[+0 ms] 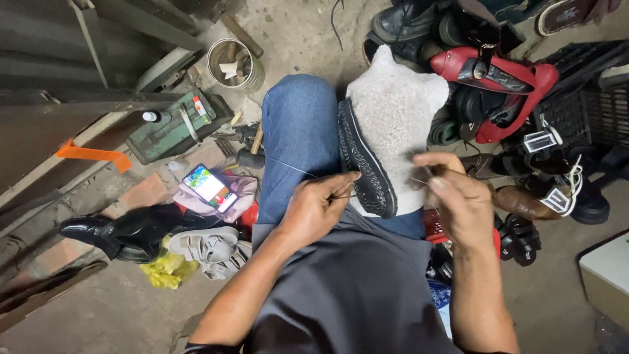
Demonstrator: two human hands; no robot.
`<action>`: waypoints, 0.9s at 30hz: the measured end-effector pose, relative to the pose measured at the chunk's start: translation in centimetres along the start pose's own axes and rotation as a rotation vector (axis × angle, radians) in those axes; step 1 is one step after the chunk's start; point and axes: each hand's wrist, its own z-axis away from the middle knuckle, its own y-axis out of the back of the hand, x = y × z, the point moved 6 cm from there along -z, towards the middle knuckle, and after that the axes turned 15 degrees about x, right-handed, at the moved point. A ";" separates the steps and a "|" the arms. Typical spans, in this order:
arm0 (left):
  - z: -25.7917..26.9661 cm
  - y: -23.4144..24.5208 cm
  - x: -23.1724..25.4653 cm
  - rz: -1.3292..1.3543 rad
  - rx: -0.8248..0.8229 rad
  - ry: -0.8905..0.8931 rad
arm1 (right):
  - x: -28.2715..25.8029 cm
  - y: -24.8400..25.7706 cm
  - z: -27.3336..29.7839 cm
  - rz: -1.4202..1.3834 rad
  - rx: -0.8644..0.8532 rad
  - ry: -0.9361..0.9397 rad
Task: The person sits on the floor and sews a black shoe using a needle and thread. They repeatedly push the needle through the shoe's sole and pull the thread to secure the stitching.
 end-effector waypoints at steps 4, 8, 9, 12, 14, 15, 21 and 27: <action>-0.6 -0.8 2.2 -0.035 -0.032 -0.018 | 2.5 2.3 0.7 -0.490 -0.053 -0.148; -0.7 -1.3 2.6 -0.089 -0.057 -0.060 | 1.4 0.2 0.4 0.191 -0.285 -0.084; -0.8 -1.3 2.8 -0.092 -0.057 -0.084 | 1.0 -0.5 0.4 0.461 -0.376 -0.046; -0.6 -1.7 2.3 -0.092 -0.057 -0.085 | 3.3 1.9 1.4 0.442 -0.386 -0.190; -0.3 -2.1 1.6 -0.093 -0.055 -0.088 | 4.5 2.4 1.4 0.403 -0.358 -0.147; -0.2 -2.3 1.3 -0.093 -0.053 -0.093 | 4.9 2.7 1.2 0.364 -0.329 -0.102; -0.6 -3.4 0.2 -0.162 -0.050 -0.110 | 7.0 5.3 2.8 0.480 -0.133 0.007; -1.8 -1.7 5.4 -0.329 -0.187 -0.108 | 2.7 0.7 1.9 0.459 0.078 -0.039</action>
